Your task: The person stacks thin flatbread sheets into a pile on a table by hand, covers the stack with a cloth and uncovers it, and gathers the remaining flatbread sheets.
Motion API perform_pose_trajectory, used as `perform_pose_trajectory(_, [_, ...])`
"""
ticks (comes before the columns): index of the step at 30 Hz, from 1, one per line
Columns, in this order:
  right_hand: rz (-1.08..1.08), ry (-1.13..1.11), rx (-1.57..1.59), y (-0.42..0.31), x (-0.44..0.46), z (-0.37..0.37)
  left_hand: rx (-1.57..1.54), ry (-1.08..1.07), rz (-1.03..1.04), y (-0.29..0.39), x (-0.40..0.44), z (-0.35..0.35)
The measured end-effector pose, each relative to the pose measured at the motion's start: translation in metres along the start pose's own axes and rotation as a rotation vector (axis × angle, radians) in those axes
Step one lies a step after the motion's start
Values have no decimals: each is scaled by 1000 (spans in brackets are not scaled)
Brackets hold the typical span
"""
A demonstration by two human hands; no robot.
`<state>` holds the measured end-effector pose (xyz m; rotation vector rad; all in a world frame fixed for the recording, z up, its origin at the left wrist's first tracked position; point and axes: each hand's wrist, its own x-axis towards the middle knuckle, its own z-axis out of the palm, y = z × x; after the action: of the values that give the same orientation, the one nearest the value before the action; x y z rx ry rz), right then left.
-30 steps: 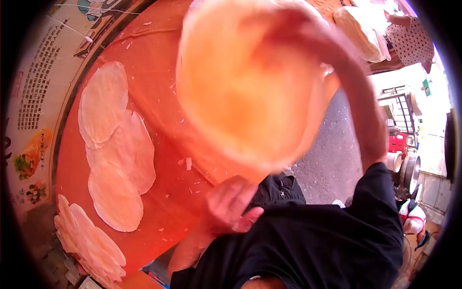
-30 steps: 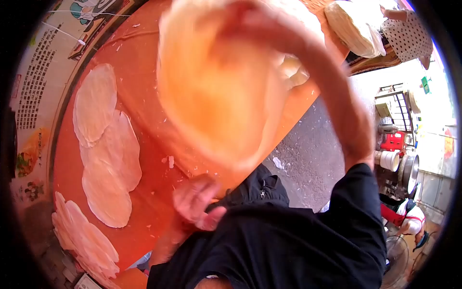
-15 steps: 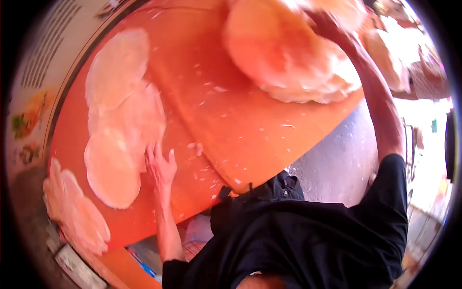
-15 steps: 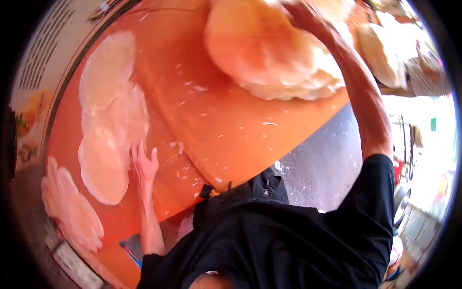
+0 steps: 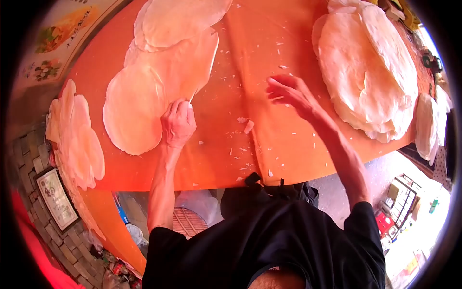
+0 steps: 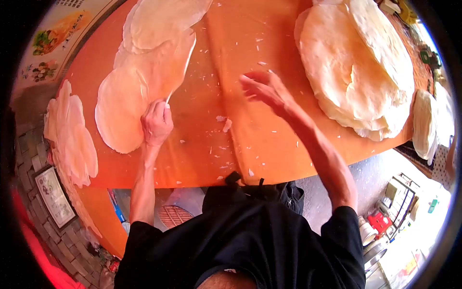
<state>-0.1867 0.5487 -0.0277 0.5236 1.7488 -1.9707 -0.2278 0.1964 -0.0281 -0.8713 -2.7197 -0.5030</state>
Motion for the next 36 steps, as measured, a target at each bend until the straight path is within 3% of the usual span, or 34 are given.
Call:
perform_pose_trajectory(5, [249,-133,560,-7,80,57,-57,-39,138,32,-30,-42])
perform_pose_trajectory(8, [144,-220,629,-8,127,49,-131,-99,110,40,-72,-37])
perform_pose_trajectory(11, [43,-28,731,-35,137,53,-150,-152,80,47,-98,-29])
perform_pose_trajectory(14, [116,206,588,-38,168,56,-139,-195,69,48,-107,-26])
perform_pose_trajectory(18, [-307,311,367,-69,165,68,-185,-123,-101,34,-108,-21])
perform_pose_trajectory(21, [-510,162,284,-116,148,66,86,-87,-319,9,-105,-6])
perform_pose_trajectory(23, [-643,51,292,-154,116,65,87,-117,-387,-10,-103,1])
perform_pose_trajectory(25, [-503,258,413,-164,88,81,101,-135,-418,-20,-104,6])
perform_pose_trajectory(27, [-310,252,317,-115,126,39,141,-142,-398,-27,-104,10])
perform_pose_trajectory(31, [-70,378,322,-59,136,48,146,-126,-358,-32,-104,6])
perform_pose_trajectory(36, [-381,72,174,-100,159,60,173,-65,-289,-37,-97,3])
